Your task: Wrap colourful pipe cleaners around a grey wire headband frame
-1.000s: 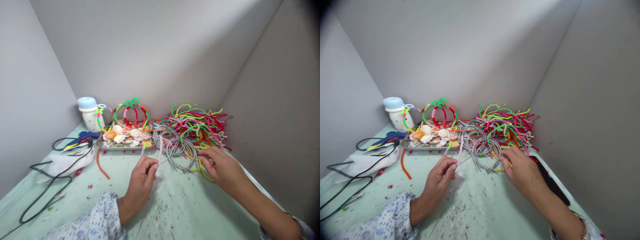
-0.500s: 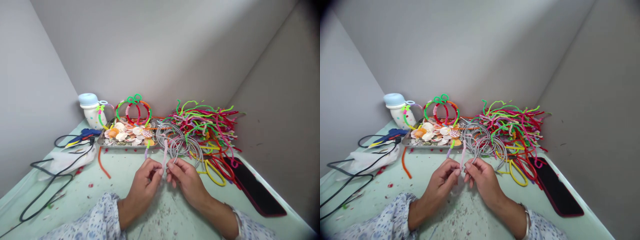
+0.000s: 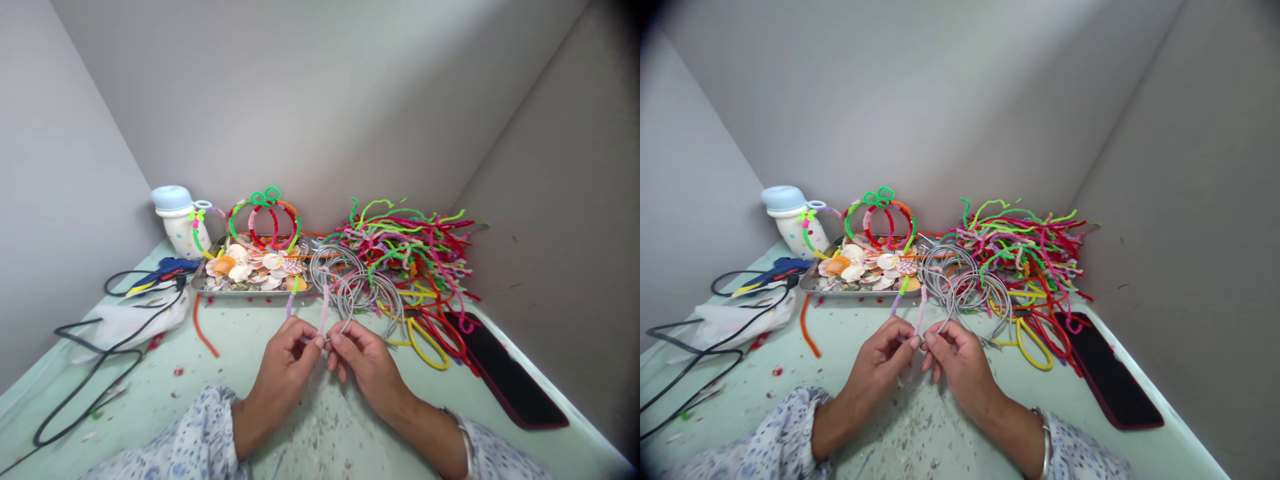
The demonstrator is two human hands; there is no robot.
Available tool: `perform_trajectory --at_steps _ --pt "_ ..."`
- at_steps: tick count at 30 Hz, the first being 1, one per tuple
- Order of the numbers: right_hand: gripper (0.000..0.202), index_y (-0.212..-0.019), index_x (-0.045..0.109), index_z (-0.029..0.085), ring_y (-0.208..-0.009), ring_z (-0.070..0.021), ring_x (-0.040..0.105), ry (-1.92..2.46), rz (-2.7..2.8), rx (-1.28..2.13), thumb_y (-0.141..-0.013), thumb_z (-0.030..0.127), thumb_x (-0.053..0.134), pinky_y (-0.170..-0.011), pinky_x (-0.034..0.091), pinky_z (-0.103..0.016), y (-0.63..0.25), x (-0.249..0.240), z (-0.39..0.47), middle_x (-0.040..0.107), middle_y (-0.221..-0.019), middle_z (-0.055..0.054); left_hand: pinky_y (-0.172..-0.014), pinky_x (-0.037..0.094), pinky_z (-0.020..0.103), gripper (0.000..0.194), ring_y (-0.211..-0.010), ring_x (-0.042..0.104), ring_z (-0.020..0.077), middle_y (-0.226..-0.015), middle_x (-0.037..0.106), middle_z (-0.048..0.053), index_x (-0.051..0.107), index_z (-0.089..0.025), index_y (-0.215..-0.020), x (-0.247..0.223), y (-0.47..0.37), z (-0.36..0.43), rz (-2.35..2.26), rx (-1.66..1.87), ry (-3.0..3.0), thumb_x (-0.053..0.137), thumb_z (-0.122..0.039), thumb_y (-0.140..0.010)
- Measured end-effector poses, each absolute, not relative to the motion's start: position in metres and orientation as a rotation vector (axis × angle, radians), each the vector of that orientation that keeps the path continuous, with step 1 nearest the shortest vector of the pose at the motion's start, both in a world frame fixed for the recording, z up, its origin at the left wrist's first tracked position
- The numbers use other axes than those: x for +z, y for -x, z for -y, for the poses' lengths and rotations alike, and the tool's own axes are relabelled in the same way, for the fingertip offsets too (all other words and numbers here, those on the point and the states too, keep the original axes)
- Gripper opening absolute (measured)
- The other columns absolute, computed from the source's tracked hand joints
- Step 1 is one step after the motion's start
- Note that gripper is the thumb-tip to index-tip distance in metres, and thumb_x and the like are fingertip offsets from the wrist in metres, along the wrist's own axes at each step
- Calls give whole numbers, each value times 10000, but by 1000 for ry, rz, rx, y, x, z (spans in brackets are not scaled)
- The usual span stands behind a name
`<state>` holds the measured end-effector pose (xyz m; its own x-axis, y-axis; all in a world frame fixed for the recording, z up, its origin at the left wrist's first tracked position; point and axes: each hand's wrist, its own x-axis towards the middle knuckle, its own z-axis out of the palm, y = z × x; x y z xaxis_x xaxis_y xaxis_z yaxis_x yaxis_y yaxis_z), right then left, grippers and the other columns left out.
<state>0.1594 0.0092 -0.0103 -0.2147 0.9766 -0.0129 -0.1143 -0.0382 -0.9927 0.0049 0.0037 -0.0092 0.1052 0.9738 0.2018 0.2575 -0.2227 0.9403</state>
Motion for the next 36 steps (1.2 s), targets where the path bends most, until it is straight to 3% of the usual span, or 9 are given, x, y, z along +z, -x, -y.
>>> perform_trajectory --at_steps 14,26,32,36 --pt "276 -831 583 171 -448 -83 501 1011 1303 1442 -863 443 613 -468 396 -211 -162 -13 -9 631 -609 21 -572 395 245 286 -604 502 138 -659 505 -13 577 -176 -665 -12 -3 -8 -1282 1115 -1601 510 -318 -904" --pt "272 -831 591 169 -465 -89 491 1022 1358 1419 -869 438 600 -484 399 -221 -163 -13 -10 615 -606 23 -568 381 244 274 -604 497 141 -644 507 -13 560 -172 -637 -9 -6 -10 -1370 1055 -1661 515 -281 -884" --pt "298 -796 589 171 -461 -85 508 1047 1244 1460 -832 462 643 -466 403 -206 -162 -8 -12 621 -618 23 -521 389 224 150 -563 504 118 -678 548 -30 534 -190 -921 -9 -6 -2 -1226 1109 -1488 463 -322 -935" --pt "294 -802 597 171 -509 -91 538 968 1146 1500 -834 457 657 -463 408 -195 -165 -13 -15 632 -689 3 -551 424 229 79 -613 546 121 -789 575 -6 505 -199 -973 -10 -6 4 -1241 1164 -1589 475 -251 -921"
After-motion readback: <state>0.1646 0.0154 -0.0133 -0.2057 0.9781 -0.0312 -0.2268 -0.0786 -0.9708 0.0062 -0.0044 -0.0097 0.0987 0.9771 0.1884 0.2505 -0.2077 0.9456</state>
